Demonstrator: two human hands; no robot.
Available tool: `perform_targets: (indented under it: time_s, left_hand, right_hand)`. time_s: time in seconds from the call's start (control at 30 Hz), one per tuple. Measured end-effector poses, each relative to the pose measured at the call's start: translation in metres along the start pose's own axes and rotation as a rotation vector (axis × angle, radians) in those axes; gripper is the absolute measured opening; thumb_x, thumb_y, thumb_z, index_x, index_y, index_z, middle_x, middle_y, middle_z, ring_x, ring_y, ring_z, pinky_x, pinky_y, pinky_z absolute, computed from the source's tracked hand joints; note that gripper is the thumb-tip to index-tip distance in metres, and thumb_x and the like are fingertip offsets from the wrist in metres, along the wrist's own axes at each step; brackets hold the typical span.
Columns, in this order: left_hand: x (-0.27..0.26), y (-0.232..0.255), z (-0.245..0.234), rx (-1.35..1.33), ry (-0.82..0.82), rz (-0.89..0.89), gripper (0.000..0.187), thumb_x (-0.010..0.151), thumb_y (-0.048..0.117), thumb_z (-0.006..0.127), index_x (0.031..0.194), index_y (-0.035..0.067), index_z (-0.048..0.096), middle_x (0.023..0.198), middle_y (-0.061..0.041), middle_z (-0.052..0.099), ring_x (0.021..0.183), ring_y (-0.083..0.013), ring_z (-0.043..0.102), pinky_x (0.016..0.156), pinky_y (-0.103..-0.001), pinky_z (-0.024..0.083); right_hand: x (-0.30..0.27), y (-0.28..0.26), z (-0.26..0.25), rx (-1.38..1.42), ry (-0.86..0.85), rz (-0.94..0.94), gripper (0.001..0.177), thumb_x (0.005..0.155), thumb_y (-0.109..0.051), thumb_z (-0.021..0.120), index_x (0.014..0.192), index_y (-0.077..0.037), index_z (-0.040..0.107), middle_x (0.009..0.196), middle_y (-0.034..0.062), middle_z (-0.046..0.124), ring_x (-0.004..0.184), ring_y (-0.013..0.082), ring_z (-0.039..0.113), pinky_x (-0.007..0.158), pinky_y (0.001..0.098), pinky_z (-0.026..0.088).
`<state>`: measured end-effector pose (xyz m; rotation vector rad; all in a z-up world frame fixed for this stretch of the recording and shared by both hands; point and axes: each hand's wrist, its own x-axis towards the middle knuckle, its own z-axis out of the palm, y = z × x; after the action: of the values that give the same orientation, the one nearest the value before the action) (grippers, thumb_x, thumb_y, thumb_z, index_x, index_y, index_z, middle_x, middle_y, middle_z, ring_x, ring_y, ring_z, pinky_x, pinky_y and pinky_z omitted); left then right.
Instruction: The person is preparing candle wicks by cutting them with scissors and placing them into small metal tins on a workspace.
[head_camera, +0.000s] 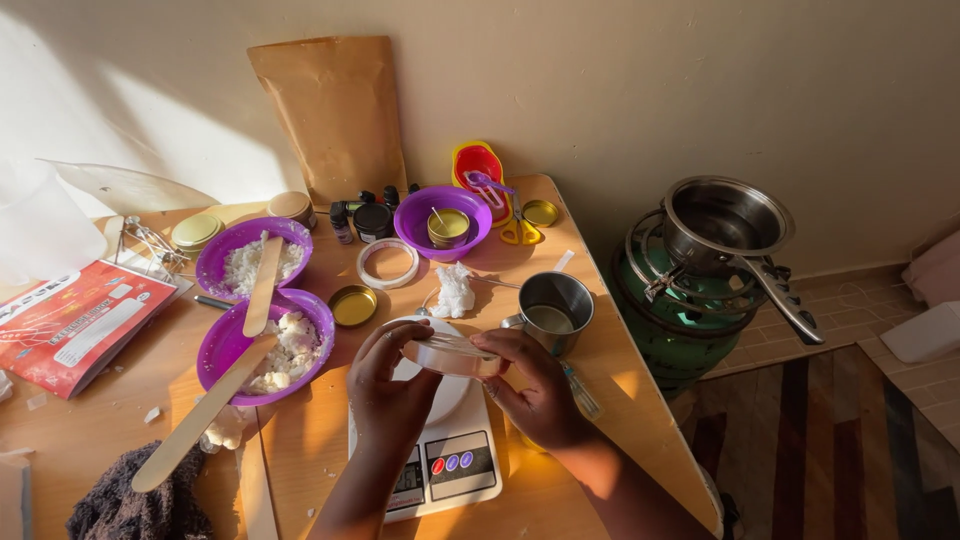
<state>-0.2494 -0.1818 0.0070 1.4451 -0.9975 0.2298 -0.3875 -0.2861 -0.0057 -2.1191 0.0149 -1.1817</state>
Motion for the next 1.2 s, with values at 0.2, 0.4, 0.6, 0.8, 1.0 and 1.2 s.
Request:
perform_targets:
  time_s: [0.2, 0.4, 0.6, 0.8, 1.0, 1.2]
  left_hand:
    - [-0.002, 0.013, 0.008, -0.584, -0.077, -0.373, 0.029, 0.066, -0.001, 0.076, 0.091, 0.003, 0.061, 0.087, -0.01, 0.069, 0.084, -0.0158, 0.066, 0.072, -0.026, 0.056]
    - [-0.005, 0.022, 0.004, -0.153, -0.119, -0.086, 0.037, 0.069, 0.008, 0.075, 0.104, 0.009, 0.063, 0.104, -0.003, 0.069, 0.1, -0.0158, 0.066, 0.084, -0.028, 0.052]
    - [-0.004, 0.023, 0.003, -0.164, -0.235, 0.184, 0.023, 0.071, 0.01, 0.075, 0.093, 0.009, 0.068, 0.093, -0.004, 0.072, 0.089, -0.0201, 0.068, 0.082, -0.031, 0.055]
    - [-0.002, 0.024, 0.001, -0.186, -0.499, 0.062, 0.042, 0.075, 0.019, 0.075, 0.114, 0.008, 0.063, 0.109, -0.008, 0.069, 0.102, -0.0218, 0.066, 0.09, -0.032, 0.051]
    - [-0.023, 0.013, 0.014, -0.043, -0.281, 0.178, 0.045, 0.073, -0.007, 0.056, 0.116, 0.005, 0.063, 0.113, -0.009, 0.069, 0.1, -0.024, 0.07, 0.084, -0.03, 0.056]
    - [-0.029, 0.001, 0.015, 0.197, -0.264, 0.225, 0.051, 0.074, -0.002, 0.06, 0.124, 0.006, 0.057, 0.124, -0.01, 0.063, 0.118, -0.0288, 0.06, 0.094, -0.036, 0.05]
  right_hand:
    - [0.001, -0.008, -0.006, 0.002, 0.011, 0.061, 0.026, 0.092, -0.02, 0.06, 0.115, -0.009, 0.059, 0.114, 0.0088, 0.066, 0.102, 0.0208, 0.062, 0.078, 0.0286, 0.049]
    - [-0.005, -0.013, -0.012, -0.114, 0.067, 0.02, 0.023, 0.094, -0.021, 0.055, 0.114, -0.009, 0.058, 0.108, 0.0066, 0.063, 0.095, 0.0202, 0.057, 0.077, 0.0276, 0.049]
    - [-0.013, -0.004, -0.013, -0.156, 0.048, 0.0, 0.027, 0.099, -0.018, 0.044, 0.122, -0.008, 0.054, 0.117, 0.0073, 0.061, 0.102, 0.0225, 0.049, 0.064, 0.0208, 0.061]
    - [-0.007, -0.009, -0.015, -0.088, 0.122, -0.019, 0.031, 0.103, -0.027, 0.033, 0.114, -0.007, 0.054, 0.111, 0.0057, 0.062, 0.1, 0.0214, 0.051, 0.091, 0.0332, 0.045]
    - [-0.009, -0.012, -0.005, -0.119, 0.259, -0.003, 0.029, 0.095, -0.012, 0.053, 0.123, -0.006, 0.05, 0.121, 0.0135, 0.052, 0.094, 0.0193, 0.055, 0.08, 0.0287, 0.051]
    - [-0.011, -0.018, 0.001, -0.11, 0.21, -0.044, 0.026, 0.091, -0.013, 0.061, 0.115, -0.007, 0.059, 0.117, 0.0151, 0.051, 0.108, 0.025, 0.057, 0.09, 0.0332, 0.052]
